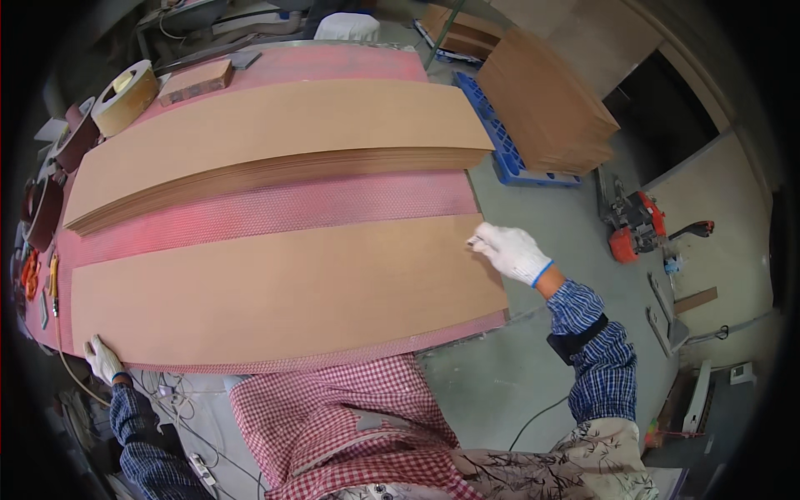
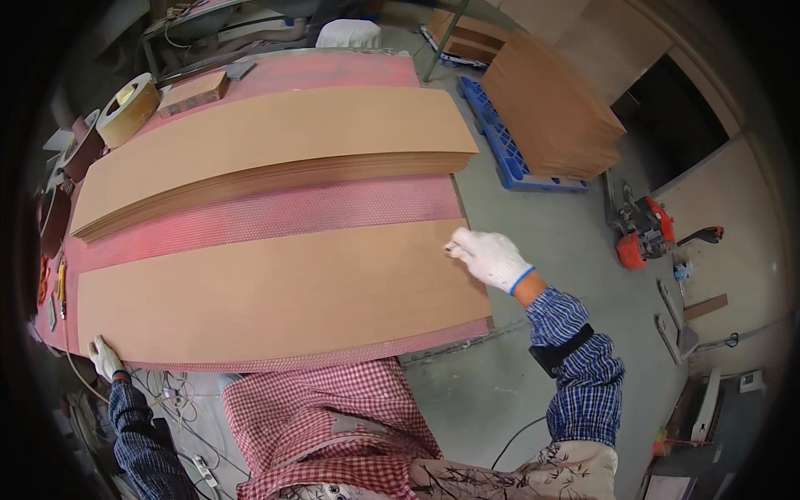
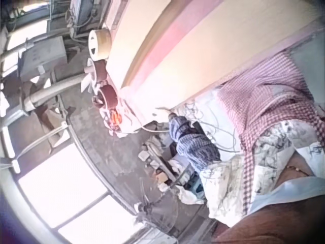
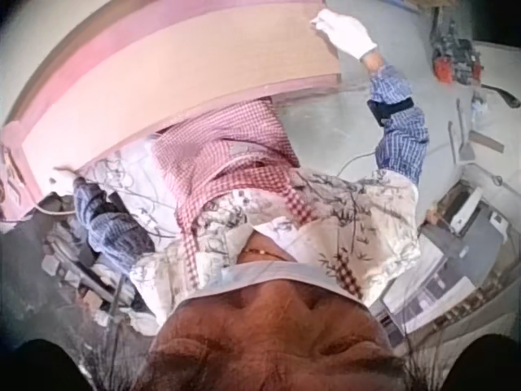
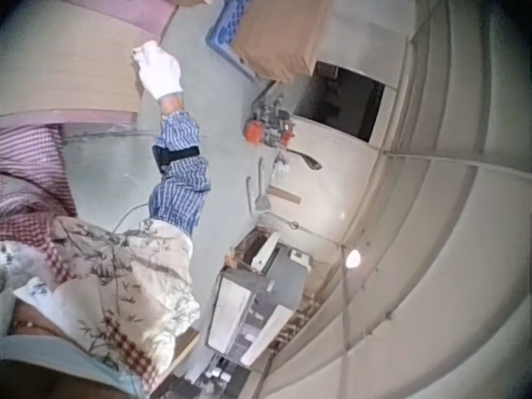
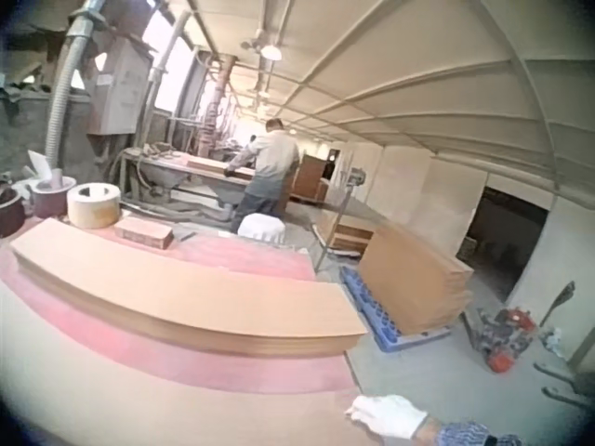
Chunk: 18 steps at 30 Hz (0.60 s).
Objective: The person rubs a small block along the edges of two wooden boards, turning each over to repeat the process on both sides. After finishing, the person carries the boards across the room and places them onto a stack on a pallet.
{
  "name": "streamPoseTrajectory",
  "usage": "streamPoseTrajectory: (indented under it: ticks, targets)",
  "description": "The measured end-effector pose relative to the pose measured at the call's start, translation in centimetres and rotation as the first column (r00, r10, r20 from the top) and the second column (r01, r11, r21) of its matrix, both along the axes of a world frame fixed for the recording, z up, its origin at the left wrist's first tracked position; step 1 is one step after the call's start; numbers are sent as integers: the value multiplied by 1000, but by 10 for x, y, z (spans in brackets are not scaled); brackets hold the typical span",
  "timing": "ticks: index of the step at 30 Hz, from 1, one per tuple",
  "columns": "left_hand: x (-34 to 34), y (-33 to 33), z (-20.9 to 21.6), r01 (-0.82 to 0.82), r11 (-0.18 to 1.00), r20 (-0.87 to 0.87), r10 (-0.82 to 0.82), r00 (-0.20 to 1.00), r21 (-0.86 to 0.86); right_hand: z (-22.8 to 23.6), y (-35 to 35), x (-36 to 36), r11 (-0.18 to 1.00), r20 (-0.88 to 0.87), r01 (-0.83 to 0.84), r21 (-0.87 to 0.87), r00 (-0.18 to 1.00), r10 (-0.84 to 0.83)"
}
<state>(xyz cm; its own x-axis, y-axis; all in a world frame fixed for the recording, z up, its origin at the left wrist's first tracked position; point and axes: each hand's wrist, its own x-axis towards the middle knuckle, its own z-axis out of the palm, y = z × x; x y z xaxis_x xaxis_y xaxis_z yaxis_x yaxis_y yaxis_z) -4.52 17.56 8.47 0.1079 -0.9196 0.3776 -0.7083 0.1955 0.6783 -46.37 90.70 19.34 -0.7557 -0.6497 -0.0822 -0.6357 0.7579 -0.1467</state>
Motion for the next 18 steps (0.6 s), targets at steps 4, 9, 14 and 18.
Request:
streamPoseTrajectory:
  ticks: [4,9,14,18]
  targets:
    - [12,-7,2,2,1000,-28,-1,1000,18,-4,54,7,987,-5,79,142,997,-79]
    - [19,-22,-6,30,1000,-25,-30,999,-4,-17,64,5,988,-20,40,149,999,-37]
    - [13,-18,-8,48,999,-33,-47,998,12,-22,61,-1,981,-73,-31,194,996,46]
    - [17,-20,-8,53,998,-92,-49,995,38,-20,51,-1,972,-77,-126,197,987,144]
